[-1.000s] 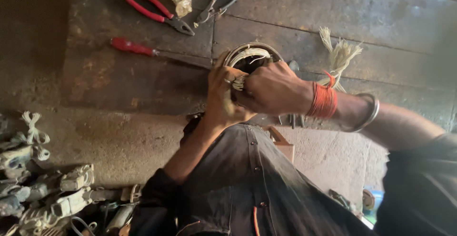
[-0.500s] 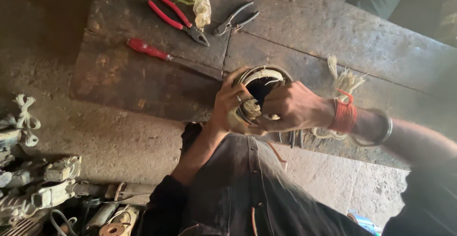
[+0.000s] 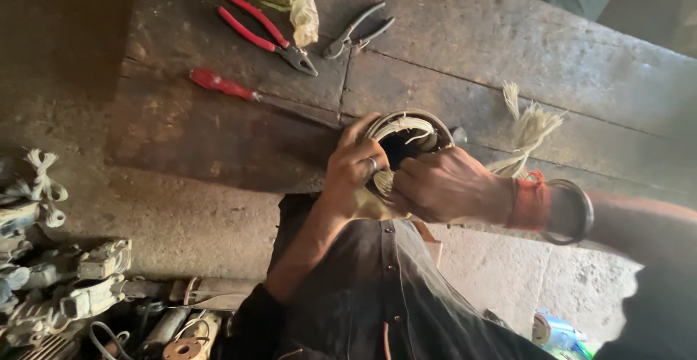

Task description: The person uses pliers to cut a bundle of white cables held in a cylindrical container. They repeatedly pull out sections of the cable, cut them, and place the cut pieces into the container. The task continues throughout the clip.

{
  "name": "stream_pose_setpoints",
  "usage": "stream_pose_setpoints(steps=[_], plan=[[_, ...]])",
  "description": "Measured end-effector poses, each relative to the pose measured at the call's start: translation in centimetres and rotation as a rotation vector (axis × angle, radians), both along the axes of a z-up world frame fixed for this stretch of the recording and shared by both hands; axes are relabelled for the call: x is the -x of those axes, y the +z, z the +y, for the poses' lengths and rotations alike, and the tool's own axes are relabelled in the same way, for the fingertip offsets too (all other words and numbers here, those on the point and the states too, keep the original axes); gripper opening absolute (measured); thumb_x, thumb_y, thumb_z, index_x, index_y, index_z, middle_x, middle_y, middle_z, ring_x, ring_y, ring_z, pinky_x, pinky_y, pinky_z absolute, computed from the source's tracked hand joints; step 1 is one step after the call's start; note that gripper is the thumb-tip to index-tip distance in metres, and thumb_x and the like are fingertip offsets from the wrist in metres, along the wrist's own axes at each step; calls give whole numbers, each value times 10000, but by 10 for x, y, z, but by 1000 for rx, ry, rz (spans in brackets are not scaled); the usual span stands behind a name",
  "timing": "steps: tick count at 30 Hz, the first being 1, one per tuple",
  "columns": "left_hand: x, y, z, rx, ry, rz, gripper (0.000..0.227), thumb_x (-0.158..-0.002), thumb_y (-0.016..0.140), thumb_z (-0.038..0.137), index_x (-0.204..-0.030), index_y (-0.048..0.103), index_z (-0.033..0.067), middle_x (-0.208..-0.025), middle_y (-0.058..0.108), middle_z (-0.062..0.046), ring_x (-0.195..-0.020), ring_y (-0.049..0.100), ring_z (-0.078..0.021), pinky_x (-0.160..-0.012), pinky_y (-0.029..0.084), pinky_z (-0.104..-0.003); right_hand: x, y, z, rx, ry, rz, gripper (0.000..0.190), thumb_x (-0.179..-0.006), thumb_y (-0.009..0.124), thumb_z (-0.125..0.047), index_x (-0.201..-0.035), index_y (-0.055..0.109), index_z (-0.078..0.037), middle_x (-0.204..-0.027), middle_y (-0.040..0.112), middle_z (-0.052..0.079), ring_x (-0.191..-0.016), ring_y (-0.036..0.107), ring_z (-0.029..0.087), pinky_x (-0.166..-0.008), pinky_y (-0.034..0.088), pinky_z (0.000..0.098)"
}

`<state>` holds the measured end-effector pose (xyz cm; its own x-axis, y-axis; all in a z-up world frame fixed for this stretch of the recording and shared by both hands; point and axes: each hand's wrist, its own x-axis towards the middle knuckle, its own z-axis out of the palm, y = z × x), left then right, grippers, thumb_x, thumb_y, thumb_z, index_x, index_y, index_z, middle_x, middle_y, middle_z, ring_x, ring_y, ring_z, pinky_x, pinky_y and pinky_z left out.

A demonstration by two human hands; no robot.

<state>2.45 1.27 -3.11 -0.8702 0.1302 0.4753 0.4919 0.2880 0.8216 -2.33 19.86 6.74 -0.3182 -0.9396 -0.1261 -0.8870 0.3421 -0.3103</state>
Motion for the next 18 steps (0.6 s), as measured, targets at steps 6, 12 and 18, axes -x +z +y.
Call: stream_pose_setpoints(steps=[6,12,18], plan=[[3,-7,-5,-43,-36,33,638,-573,858,608,-786,648,45,-905,633,-72,-1309,576,-451,-1078,517,-549,6,-2,10,145,48,-93,383,-959,665,-319,-676,610,-66,-596,538,60,-458,553,235,-387,438,404],[1,-8,-6,25,-51,-10,574,-641,884,572,-792,655,68,-934,661,-51,-1352,590,-442,-1028,552,-484,19,0,6,231,195,-157,287,-926,718,-266,-737,653,-60,-620,572,40,-477,555,213,-398,451,385],[5,5,-6,-39,-91,8,461,-707,910,476,-829,692,88,-1010,685,-41,-1354,521,-410,-1143,463,-578,12,40,49,414,185,6,106,-882,744,-144,-842,712,-50,-776,642,71,-670,646,229,-552,530,374]])
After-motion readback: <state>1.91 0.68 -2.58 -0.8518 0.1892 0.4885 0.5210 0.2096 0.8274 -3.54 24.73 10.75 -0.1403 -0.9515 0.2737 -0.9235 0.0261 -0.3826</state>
